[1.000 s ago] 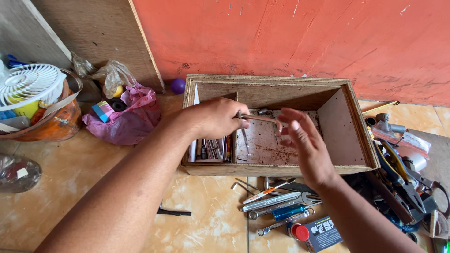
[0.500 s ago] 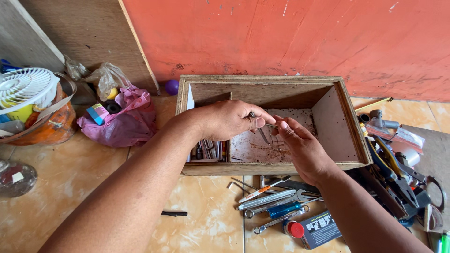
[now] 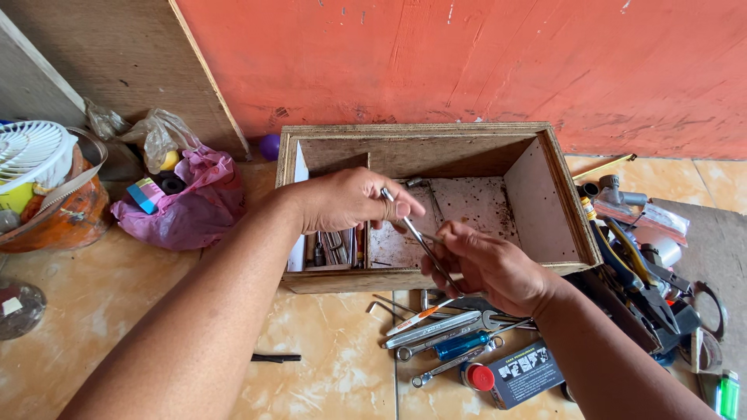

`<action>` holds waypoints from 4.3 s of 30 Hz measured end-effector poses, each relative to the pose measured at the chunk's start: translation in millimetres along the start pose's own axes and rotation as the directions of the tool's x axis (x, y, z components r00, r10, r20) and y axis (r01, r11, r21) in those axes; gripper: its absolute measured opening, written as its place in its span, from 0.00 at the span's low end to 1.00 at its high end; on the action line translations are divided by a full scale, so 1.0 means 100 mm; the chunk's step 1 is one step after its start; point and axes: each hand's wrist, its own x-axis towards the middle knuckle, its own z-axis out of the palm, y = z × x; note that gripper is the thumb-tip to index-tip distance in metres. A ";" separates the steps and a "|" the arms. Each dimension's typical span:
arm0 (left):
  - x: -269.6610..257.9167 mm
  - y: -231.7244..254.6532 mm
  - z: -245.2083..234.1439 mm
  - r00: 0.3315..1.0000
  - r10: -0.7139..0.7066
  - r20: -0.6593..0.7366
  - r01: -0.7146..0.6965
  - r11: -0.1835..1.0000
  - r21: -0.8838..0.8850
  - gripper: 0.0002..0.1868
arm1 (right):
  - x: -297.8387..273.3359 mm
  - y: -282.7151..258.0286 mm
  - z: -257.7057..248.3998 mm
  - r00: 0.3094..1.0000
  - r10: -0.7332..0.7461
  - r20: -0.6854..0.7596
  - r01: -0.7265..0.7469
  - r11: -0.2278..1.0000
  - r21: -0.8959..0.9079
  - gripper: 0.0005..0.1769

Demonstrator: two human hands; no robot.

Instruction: The person removes wrenches, screwdrivers, pliers and other hand tools from a wooden toolbox and places them on the tiled floor beside it. They then brush dust and debris out of the box interior with a brush, tilt and reposition the empty box, and set it back down on the floor.

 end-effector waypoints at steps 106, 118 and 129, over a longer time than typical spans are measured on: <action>0.10 -1.09 0.53 0.858 -0.456 -0.237 0.425 0.370 0.826 0.12 | -0.18 1.41 -0.93 0.889 0.170 -0.426 -0.452 0.169 -0.876 0.12; 0.29 -1.20 0.50 0.722 -0.659 -0.209 0.389 0.137 0.911 0.21 | -0.14 0.91 -0.47 0.906 0.150 -0.396 -0.401 0.007 -0.916 0.19; 0.30 -1.23 0.48 0.762 -0.578 -0.293 0.496 0.230 0.837 0.23 | -0.11 0.82 -0.24 0.963 0.103 -0.248 -0.255 0.065 -0.965 0.17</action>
